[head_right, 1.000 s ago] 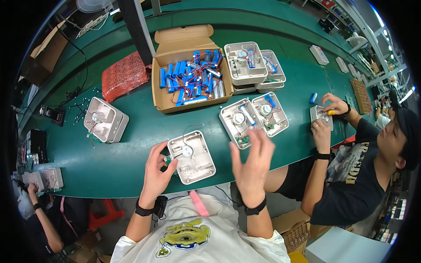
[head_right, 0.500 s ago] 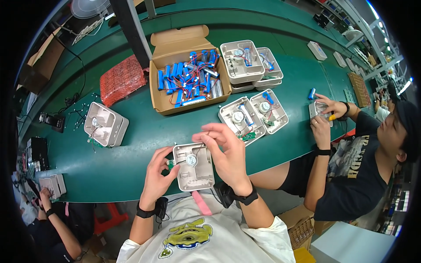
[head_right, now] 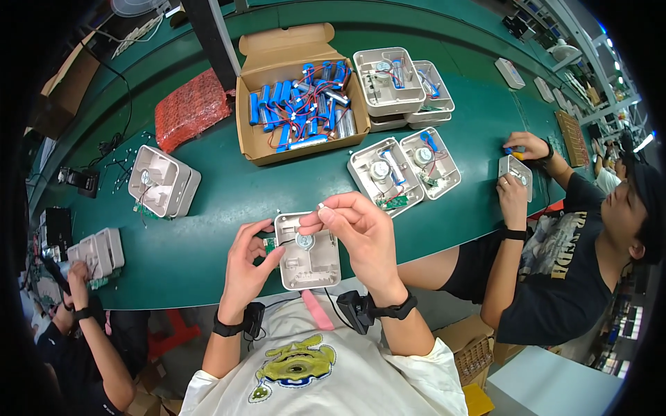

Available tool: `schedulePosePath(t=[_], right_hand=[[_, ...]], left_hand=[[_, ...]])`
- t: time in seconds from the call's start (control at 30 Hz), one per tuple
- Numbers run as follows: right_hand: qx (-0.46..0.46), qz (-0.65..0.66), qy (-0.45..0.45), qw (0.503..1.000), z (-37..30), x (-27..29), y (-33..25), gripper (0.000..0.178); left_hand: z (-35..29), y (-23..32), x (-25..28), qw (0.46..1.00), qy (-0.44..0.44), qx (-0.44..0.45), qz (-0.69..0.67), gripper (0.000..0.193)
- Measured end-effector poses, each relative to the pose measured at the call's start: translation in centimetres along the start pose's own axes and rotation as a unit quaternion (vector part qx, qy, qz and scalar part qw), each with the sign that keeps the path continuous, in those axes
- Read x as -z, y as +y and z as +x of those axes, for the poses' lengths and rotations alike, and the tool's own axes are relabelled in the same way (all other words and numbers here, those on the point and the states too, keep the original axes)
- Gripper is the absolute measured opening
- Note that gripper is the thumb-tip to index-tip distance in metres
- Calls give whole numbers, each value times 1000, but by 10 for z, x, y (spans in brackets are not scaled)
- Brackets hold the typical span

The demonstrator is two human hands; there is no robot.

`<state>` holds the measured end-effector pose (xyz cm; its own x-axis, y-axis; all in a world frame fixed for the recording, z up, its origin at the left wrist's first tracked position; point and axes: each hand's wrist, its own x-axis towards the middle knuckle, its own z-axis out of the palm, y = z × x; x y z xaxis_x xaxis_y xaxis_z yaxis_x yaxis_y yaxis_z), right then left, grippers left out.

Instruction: The person connects a circuit board to a wire inside a plastic housing, inserts a battery, and presses a speaker into place. They then set the assembled unit aside and pick up another housing to repeat the process.

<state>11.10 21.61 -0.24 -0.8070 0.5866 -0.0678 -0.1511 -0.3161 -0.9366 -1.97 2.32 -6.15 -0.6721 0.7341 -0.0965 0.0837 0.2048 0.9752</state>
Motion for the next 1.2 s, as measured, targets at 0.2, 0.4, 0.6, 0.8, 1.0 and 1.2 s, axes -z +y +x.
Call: schedulePosePath(t=[0.2, 0.4, 0.6, 0.8, 1.0, 1.2], right_hand=[[-32, -112, -7, 993, -15, -15, -12, 4], [-2, -404, -43, 914, -18, -42, 5, 4], [86, -496, -46, 863, -17, -47, 28, 5], [143, -540, -31, 829, -11, -47, 35, 7], [115, -540, -31, 833, -14, -50, 37, 7], [103, -542, -34, 833, -18, -53, 37, 7]], left_hand=[[-8, -14, -1, 986, 1, 67, -155, 35], [-10, -11, 2, 984, 0, 71, -163, 24], [-13, -3, -2, 991, 26, 32, -130, 21], [-16, 0, -6, 996, 42, 12, -84, 23], [-22, 0, -9, 999, 47, 1, -21, 29], [-24, 0, -20, 993, 112, -33, -19, 27]])
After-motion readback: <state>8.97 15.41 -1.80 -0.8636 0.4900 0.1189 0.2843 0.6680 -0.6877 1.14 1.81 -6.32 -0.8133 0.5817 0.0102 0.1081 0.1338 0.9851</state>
